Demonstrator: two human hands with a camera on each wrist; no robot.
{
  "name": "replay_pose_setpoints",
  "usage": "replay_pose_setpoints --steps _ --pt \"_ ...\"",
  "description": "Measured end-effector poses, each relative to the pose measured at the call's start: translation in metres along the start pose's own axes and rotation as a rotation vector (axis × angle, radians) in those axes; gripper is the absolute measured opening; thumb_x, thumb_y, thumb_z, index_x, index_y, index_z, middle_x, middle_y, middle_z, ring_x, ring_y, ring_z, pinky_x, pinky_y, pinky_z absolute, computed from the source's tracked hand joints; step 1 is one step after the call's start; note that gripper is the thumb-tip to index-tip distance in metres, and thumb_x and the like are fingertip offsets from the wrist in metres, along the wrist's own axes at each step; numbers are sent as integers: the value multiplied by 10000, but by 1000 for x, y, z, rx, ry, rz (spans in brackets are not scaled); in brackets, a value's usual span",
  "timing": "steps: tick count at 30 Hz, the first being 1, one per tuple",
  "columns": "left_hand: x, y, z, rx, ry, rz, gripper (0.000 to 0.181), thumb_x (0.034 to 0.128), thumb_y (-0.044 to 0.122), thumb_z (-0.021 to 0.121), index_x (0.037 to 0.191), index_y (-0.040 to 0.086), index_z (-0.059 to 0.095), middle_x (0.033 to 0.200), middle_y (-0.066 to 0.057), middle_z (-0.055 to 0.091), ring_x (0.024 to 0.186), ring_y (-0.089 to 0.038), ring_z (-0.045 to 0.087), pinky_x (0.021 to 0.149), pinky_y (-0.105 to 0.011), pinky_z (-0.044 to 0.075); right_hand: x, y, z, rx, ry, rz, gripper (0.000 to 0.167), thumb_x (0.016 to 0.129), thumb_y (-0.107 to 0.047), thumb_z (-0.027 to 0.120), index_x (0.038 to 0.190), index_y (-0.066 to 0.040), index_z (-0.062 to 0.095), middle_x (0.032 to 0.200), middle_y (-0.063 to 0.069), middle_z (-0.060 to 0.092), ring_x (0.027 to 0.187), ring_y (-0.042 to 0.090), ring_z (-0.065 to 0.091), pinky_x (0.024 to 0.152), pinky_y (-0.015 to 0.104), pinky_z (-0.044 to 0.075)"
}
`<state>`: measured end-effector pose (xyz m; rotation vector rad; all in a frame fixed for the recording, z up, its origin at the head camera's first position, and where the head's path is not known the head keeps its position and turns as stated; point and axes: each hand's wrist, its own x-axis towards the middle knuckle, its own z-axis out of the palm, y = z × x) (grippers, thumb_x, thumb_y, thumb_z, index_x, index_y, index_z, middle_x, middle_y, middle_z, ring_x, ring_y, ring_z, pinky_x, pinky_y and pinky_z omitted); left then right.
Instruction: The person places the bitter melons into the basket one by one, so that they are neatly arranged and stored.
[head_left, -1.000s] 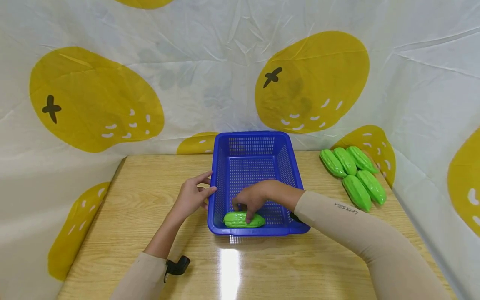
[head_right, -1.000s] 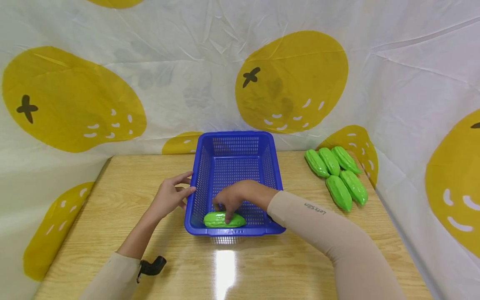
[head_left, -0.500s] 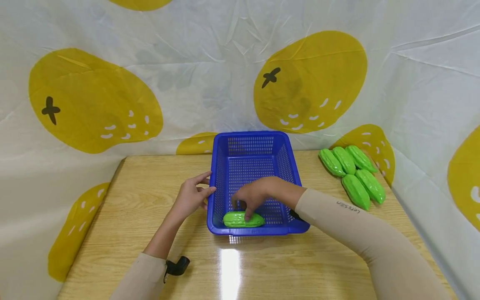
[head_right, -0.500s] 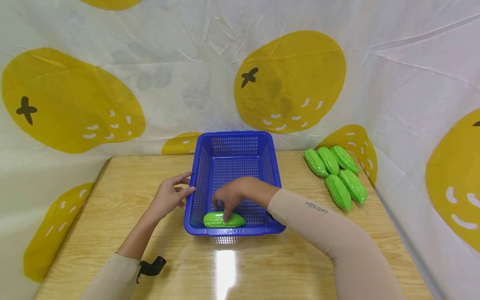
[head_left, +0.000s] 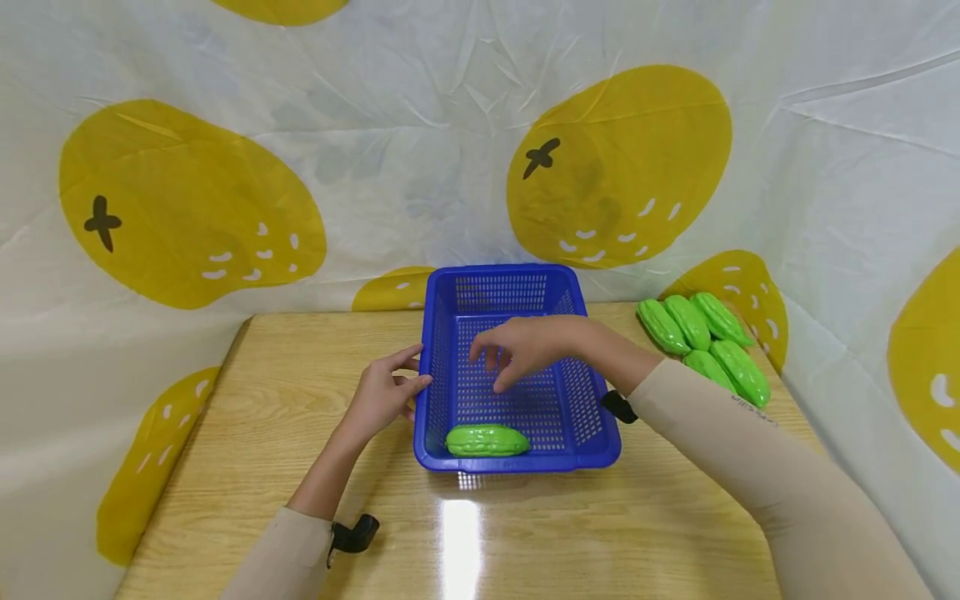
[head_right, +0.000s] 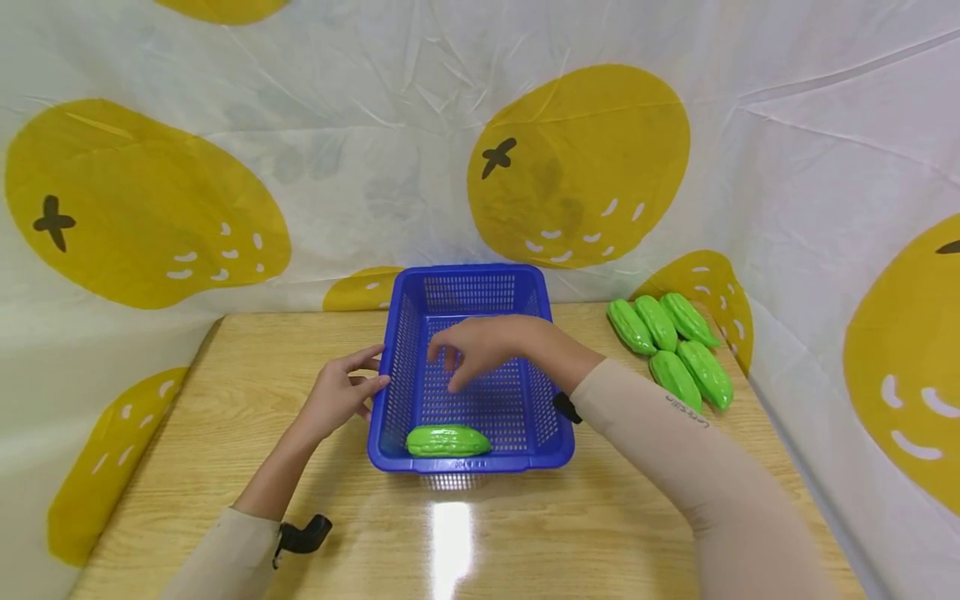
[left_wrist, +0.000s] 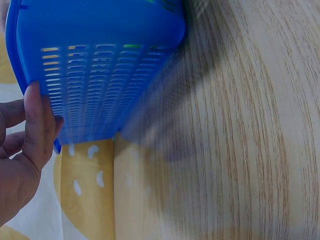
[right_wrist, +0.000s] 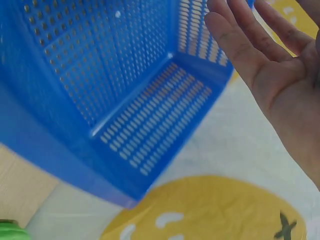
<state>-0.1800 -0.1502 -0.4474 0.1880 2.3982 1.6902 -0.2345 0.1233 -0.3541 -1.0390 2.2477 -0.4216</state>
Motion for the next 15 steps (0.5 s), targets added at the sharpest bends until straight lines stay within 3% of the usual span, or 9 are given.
replay_pose_setpoints --steps 9,15 --pt "1 -1 0 9 4 -5 602 963 64 728 1524 64 508 1239 -239 647 730 -182 720 510 -406 655 -44 22 -13 124 181 2 517 944 -285 782 1404 -170 577 1205 0 683 1156 201 675 1001 341 619" --pt "1 -2 -1 -6 -2 -7 604 961 69 733 1522 55 507 1242 -247 645 737 -179 723 518 -438 657 -78 45 -10 233 321 34 507 968 -236 753 1415 -105 554 1243 66 664 1168 260 672 1035 422 603"
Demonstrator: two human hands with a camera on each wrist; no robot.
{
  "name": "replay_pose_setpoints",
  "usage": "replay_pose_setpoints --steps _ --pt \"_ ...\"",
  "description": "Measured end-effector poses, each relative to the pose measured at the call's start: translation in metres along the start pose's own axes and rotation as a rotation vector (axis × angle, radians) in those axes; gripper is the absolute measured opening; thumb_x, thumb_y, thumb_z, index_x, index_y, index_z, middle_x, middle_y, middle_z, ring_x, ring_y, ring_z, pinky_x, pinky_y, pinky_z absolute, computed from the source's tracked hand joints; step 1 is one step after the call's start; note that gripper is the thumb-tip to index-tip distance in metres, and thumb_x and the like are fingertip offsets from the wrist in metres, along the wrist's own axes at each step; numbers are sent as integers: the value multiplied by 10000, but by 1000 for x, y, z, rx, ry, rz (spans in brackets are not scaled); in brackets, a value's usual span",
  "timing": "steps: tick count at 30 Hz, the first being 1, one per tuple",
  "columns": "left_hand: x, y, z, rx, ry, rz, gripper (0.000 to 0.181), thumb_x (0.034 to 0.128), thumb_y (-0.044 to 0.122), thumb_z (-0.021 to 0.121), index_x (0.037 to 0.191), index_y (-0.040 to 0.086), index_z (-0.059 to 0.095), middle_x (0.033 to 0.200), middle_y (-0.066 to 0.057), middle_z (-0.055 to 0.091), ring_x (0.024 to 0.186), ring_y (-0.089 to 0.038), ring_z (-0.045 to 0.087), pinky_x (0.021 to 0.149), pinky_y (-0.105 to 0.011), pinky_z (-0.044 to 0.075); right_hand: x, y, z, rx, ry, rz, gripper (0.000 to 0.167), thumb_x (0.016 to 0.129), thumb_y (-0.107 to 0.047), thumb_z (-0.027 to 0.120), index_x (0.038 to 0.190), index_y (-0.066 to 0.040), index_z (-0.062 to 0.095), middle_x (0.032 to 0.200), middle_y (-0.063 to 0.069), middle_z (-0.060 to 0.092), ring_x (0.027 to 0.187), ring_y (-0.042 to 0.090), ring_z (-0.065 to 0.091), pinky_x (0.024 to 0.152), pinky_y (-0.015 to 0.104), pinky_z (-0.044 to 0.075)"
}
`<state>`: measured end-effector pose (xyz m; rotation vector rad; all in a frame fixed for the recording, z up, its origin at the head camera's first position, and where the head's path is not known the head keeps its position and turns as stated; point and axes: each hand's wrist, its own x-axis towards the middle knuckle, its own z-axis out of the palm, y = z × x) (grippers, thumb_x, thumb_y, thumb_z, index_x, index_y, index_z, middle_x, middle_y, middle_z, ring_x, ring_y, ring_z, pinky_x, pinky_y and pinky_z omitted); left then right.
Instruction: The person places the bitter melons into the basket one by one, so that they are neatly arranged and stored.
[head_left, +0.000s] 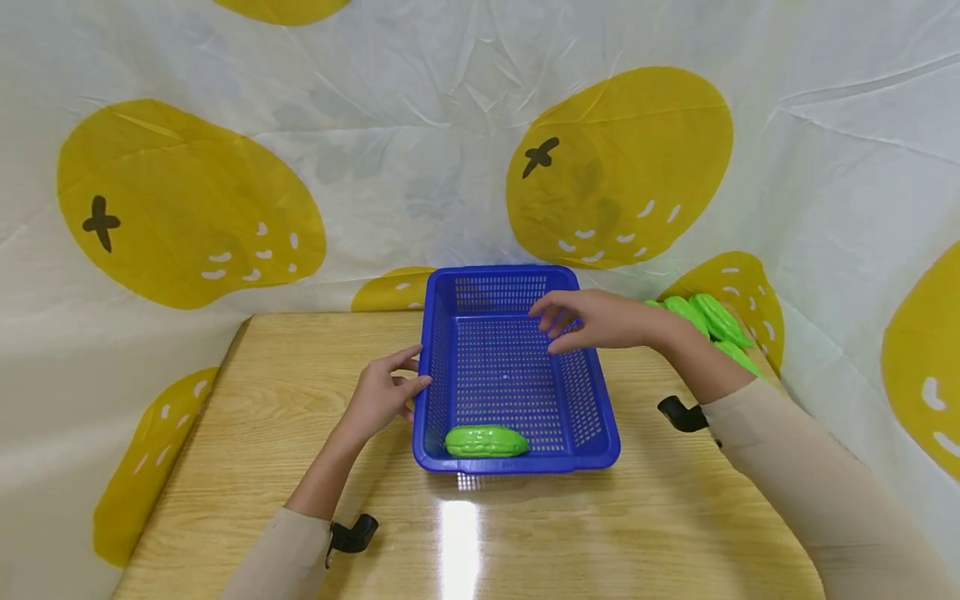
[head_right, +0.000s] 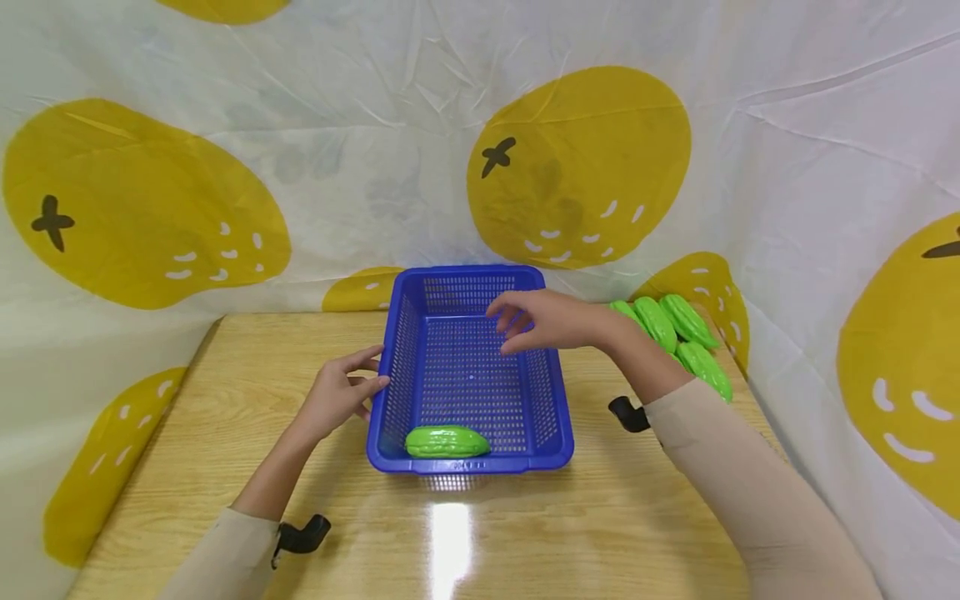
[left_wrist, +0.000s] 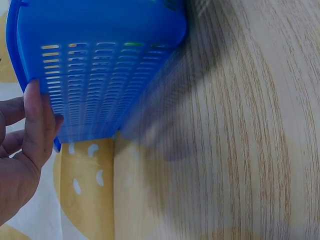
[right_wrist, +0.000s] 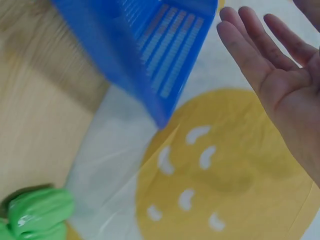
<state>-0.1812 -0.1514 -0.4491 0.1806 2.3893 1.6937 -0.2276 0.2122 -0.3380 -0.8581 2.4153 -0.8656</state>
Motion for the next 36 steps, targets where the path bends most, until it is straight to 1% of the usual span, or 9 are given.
replay_pose_setpoints --steps 3,6,10,15,20,25,29,34,36 --pt "1 -1 -1 -6 -2 -3 604 959 68 735 1520 58 510 1238 -246 647 732 -180 724 527 -454 660 -17 12 -3 35 75 38 517 990 -242 724 1440 -81 525 1298 117 648 1222 330 644 1059 489 586" --pt "0 -1 0 -14 -6 -2 603 959 67 735 1519 55 511 1237 -247 646 721 -178 719 527 -467 658 -35 25 -4 56 163 89 538 1012 -260 692 1474 -76 487 1361 155 618 1278 362 604 1083 536 562" --pt "0 0 0 -16 -12 -3 601 961 70 734 1519 60 512 1244 -244 643 717 -182 713 549 -513 658 -57 45 -3 46 282 154 544 1029 -260 665 1493 -53 467 1373 183 595 1274 372 597 1067 564 562" --pt "0 0 0 -17 -9 -8 606 959 68 734 1522 61 509 1242 -242 643 741 -185 725 568 -537 658 -82 71 -1 10 360 246 596 1046 -323 632 1507 -4 430 1416 243 557 1297 439 565 1039 595 561" --pt "-1 -1 0 -11 -10 -8 606 963 74 731 1526 69 505 1243 -238 645 739 -191 726 573 -533 660 -104 92 2 -10 441 352 676 1057 -376 600 1538 31 357 1515 301 448 1348 511 482 1041 662 525" --pt "-1 -1 -1 -26 -6 -9 611 960 64 733 1525 51 502 1228 -248 643 736 -191 725 554 -513 659 -123 111 4 -7 464 437 766 1068 -423 558 1552 99 275 1553 359 341 1367 575 406 1050 721 474" --pt "-3 1 -2 -32 -3 -16 614 958 59 733 1526 47 499 1225 -245 648 733 -188 727 552 -508 660 -133 123 7 -35 454 489 812 1068 -448 543 1549 136 248 1540 394 325 1358 599 394 1038 736 467" --pt "-2 4 -1 -32 -6 -11 612 955 52 734 1522 52 505 1223 -244 652 707 -180 716 581 -591 643 -143 136 12 -80 436 538 863 1061 -485 538 1538 173 247 1528 419 325 1345 611 402 1020 736 481" --pt "-1 4 0 -27 -9 -12 611 955 55 735 1522 57 508 1224 -242 652 701 -181 711 599 -620 633 -146 139 15 -95 434 549 864 1059 -475 548 1525 192 257 1518 429 330 1328 616 417 1009 739 483"
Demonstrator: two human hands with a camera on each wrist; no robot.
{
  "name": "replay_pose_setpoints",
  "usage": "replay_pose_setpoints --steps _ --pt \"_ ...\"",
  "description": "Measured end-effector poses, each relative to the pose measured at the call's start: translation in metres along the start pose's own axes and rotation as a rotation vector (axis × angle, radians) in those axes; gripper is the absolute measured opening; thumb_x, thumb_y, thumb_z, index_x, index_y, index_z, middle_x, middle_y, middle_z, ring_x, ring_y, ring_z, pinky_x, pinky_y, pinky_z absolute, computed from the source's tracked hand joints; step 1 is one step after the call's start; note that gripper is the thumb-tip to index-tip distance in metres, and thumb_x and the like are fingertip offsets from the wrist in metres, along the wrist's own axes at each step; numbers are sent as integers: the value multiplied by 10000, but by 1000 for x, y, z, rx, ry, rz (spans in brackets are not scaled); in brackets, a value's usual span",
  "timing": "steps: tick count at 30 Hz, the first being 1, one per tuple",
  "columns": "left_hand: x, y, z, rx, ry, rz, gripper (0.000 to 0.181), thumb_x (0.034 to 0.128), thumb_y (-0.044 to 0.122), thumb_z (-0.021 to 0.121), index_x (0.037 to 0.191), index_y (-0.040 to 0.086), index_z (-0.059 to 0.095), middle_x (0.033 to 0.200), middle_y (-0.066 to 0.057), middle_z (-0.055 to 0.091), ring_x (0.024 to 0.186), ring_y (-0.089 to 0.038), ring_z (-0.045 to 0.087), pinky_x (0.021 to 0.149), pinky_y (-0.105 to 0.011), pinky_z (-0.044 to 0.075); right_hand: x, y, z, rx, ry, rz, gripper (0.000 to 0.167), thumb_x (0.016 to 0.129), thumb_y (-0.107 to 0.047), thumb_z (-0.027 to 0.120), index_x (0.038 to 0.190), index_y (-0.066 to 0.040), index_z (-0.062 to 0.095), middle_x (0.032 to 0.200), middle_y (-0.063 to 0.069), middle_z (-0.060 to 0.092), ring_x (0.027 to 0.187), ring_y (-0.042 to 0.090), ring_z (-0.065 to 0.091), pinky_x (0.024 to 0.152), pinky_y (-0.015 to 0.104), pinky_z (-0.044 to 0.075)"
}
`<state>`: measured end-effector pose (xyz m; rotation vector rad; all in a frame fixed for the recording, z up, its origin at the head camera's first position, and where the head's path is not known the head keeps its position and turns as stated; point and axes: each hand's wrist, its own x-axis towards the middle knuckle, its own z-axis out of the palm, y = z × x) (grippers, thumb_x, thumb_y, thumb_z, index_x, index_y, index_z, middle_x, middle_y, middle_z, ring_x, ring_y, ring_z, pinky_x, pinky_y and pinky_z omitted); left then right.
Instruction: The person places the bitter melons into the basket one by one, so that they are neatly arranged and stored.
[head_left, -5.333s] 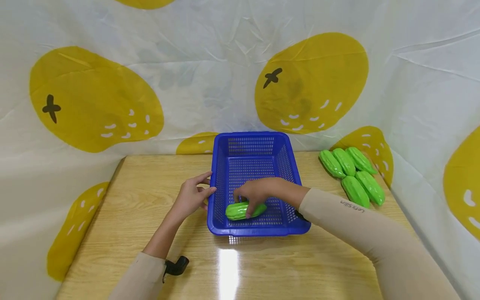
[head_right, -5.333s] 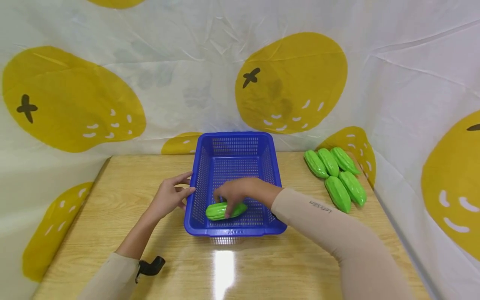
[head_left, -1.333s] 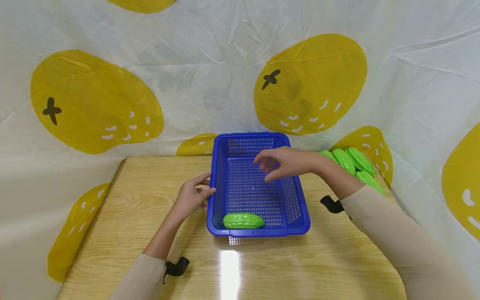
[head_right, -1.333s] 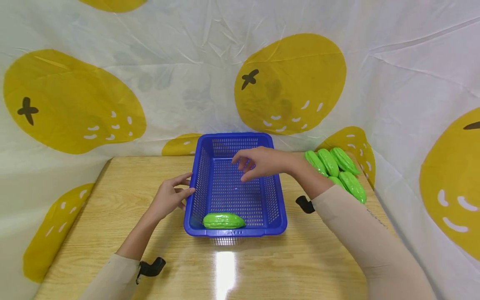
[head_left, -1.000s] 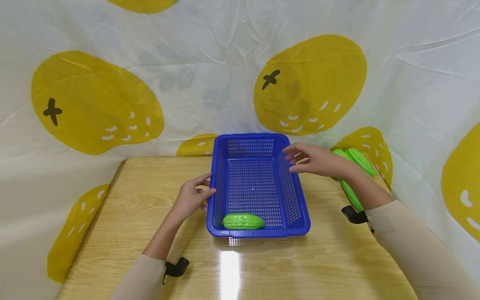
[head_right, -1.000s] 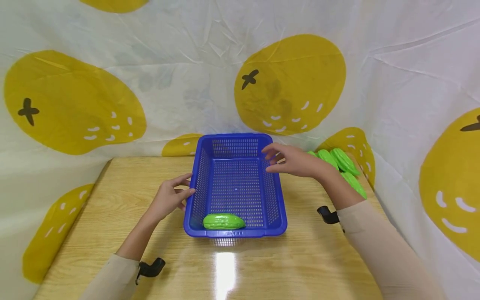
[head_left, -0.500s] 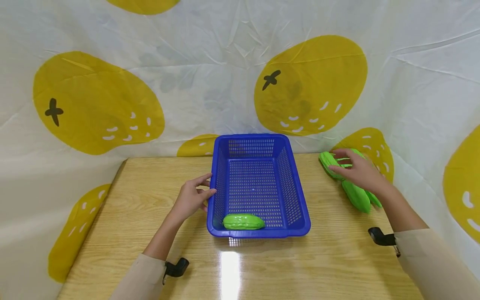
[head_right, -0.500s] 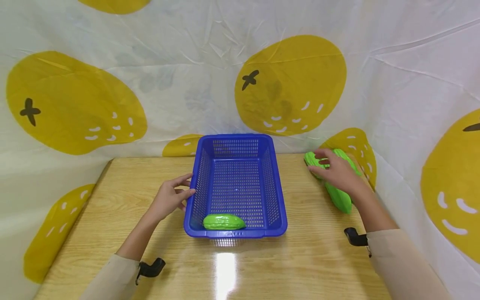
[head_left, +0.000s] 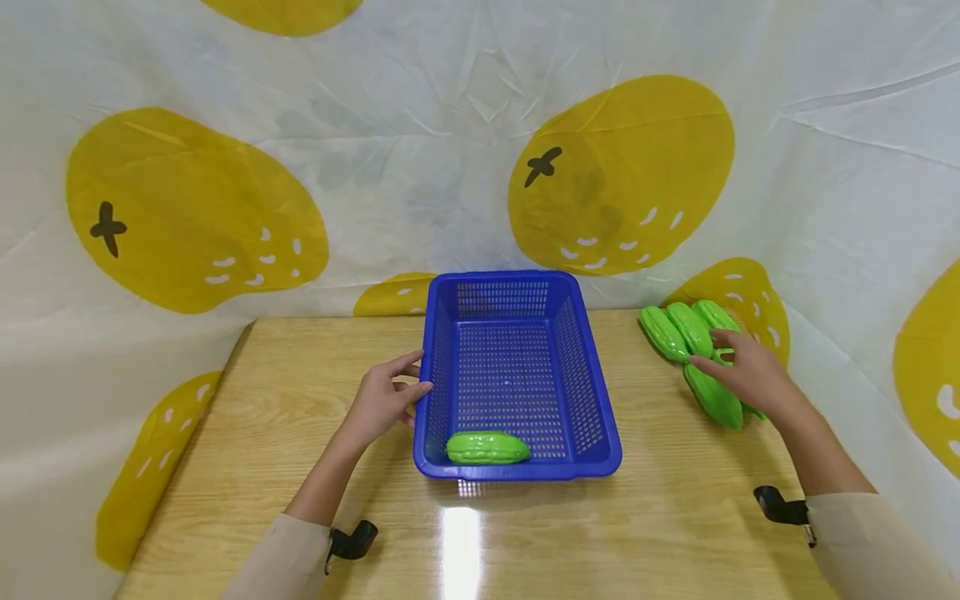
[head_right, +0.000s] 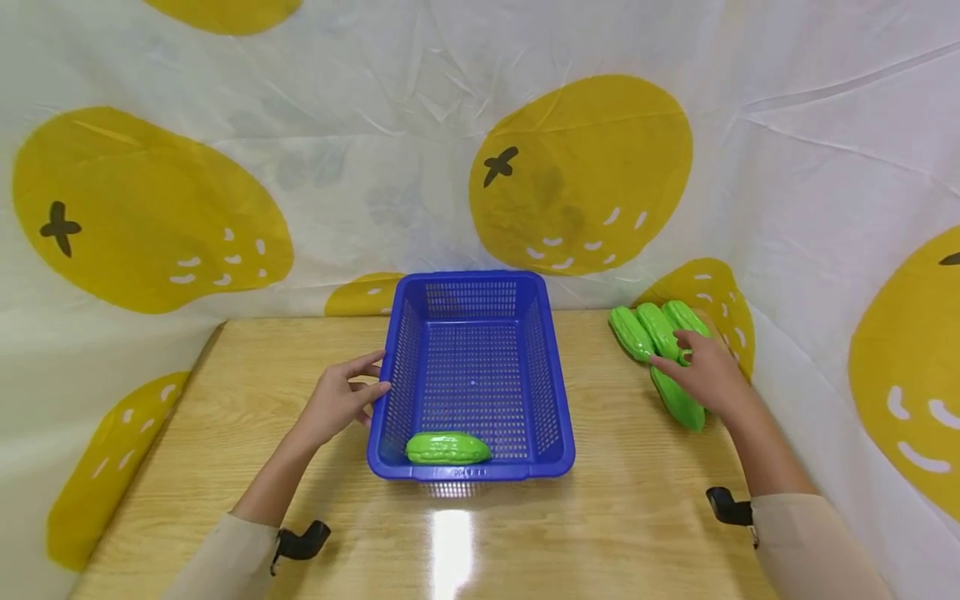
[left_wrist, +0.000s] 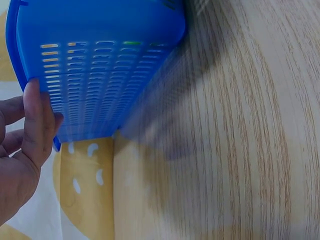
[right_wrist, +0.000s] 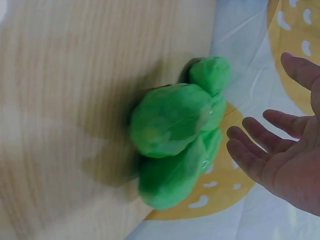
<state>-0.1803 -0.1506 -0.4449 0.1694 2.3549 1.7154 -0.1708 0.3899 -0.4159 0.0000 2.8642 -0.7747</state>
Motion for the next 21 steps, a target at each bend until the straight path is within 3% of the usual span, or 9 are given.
replay_pose_setpoints --steps 6,10,21 --pt "0 -2 0 27 8 -2 604 957 60 734 1519 62 513 1219 -233 652 689 -182 705 545 -521 654 -3 15 10 -55 23 -6 869 1045 -471 581 1488 224 304 1458 465 385 1254 629 480 969 752 491" --pt "0 -2 1 24 6 3 601 957 57 732 1517 60 515 1221 -236 653 685 -180 701 557 -557 647 -5 24 17 -106 36 4 878 1032 -477 603 1467 234 329 1383 488 442 1205 642 500 943 762 489" --pt "0 -4 3 22 8 16 605 954 50 735 1517 55 514 1226 -234 657 683 -180 701 577 -600 637 -8 35 27 -123 44 24 856 1026 -445 624 1433 260 356 1298 494 508 1180 648 500 951 751 487"
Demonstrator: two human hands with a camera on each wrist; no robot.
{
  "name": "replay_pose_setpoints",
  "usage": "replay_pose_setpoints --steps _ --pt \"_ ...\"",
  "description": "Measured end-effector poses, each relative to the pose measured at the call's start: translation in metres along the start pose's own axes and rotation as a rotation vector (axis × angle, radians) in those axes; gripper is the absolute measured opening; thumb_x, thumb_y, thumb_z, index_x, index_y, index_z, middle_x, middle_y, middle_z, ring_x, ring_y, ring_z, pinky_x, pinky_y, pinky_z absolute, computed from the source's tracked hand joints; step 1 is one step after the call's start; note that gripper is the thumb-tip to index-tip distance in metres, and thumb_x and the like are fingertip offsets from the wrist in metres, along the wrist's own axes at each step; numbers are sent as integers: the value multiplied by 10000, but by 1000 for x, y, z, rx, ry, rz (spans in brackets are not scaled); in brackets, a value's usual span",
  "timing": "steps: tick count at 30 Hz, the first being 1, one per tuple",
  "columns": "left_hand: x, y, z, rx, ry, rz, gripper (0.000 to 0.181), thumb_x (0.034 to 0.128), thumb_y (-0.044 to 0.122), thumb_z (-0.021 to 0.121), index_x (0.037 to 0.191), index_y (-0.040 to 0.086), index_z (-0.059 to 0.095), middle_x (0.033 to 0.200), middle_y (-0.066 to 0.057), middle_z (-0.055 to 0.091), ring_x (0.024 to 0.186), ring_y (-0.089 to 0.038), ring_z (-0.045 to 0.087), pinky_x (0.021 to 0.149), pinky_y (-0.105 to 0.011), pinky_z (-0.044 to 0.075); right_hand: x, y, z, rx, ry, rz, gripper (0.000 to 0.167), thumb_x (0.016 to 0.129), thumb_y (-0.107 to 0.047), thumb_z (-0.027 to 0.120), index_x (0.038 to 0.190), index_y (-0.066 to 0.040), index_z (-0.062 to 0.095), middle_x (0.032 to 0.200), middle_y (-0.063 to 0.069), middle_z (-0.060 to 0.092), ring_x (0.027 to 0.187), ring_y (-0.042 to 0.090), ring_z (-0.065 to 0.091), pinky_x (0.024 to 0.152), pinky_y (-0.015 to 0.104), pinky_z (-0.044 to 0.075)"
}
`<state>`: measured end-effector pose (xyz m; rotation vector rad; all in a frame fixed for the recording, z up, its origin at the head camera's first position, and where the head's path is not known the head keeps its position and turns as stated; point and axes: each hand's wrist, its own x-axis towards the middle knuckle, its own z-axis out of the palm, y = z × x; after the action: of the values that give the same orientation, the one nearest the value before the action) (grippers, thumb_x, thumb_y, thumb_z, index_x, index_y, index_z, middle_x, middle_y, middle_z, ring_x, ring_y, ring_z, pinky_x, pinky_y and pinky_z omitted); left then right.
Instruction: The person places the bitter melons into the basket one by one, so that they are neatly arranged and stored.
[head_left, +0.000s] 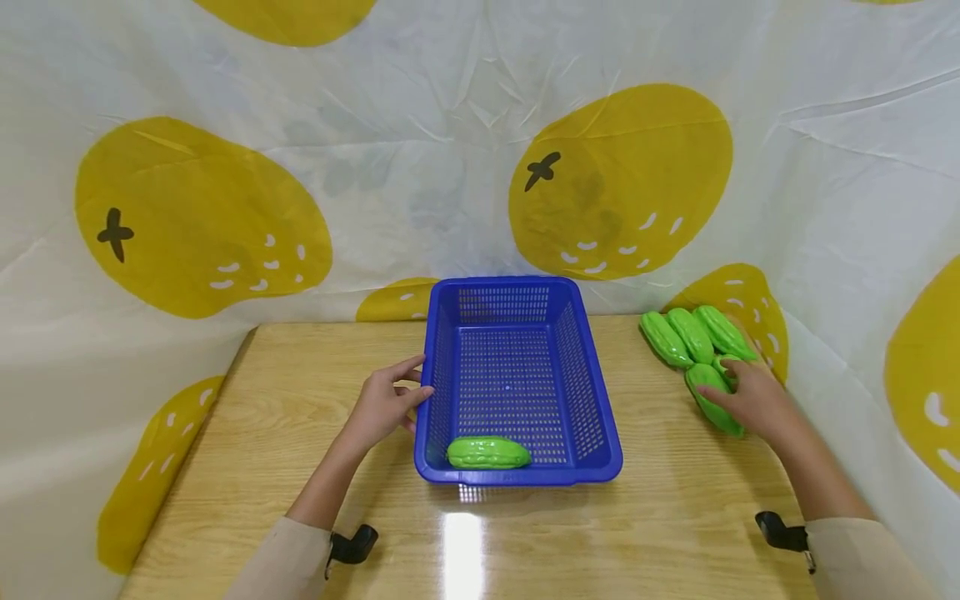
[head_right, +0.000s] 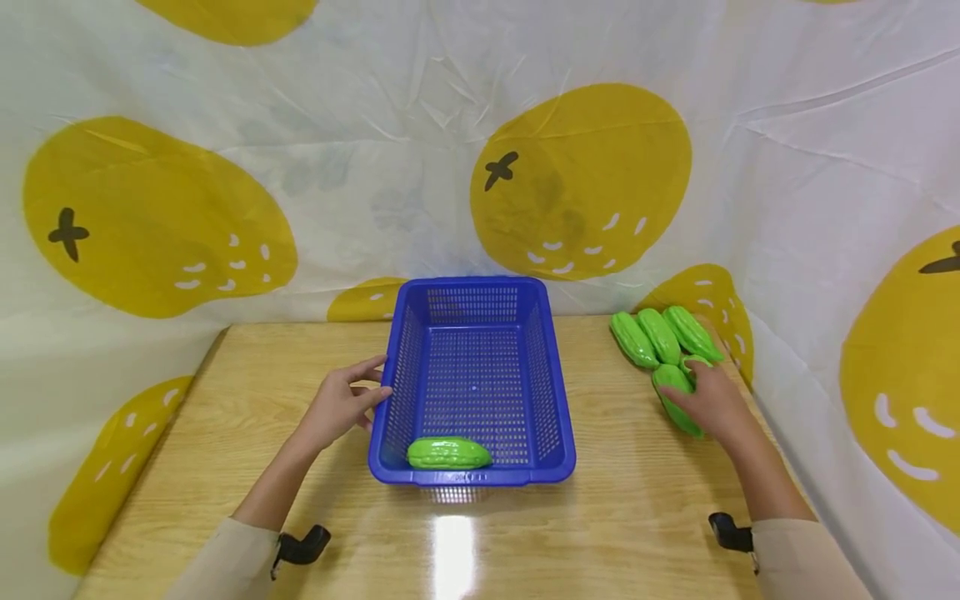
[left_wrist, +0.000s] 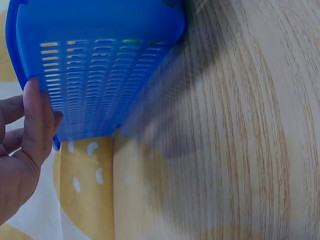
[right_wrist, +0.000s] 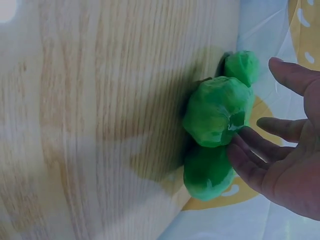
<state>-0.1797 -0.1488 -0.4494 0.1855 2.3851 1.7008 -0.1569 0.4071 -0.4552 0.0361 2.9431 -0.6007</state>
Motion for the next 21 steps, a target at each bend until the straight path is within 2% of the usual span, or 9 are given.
replay_pose_setpoints --steps 7,13,16,21 --pt "-1 2 0 15 7 -9 604 955 57 735 1518 66 516 1230 -227 655 695 -181 707 527 -479 656 -2 -1 2 -21 3 9 843 1013 -422 652 1413 266 376 1290 493 512 1157 652 511 928 730 508" --pt "0 0 -2 20 4 -6 600 964 82 732 1523 73 512 1233 -231 652 704 -183 710 531 -461 659 -1 0 8 -19 9 4 791 995 -343 696 1376 285 403 1319 505 476 1146 652 522 912 719 525" --pt "1 -2 -2 17 -1 -5 601 966 88 731 1524 72 509 1237 -235 649 709 -186 710 542 -479 661 -1 0 11 -19 24 -11 745 967 -279 732 1351 284 431 1298 510 487 1136 654 521 904 716 525" --pt "0 -2 -2 7 -8 -6 603 966 78 729 1526 66 505 1238 -239 646 709 -191 711 582 -573 651 -3 -2 16 -3 28 -30 700 943 -195 743 1368 261 424 1290 530 458 1164 680 467 934 755 484"
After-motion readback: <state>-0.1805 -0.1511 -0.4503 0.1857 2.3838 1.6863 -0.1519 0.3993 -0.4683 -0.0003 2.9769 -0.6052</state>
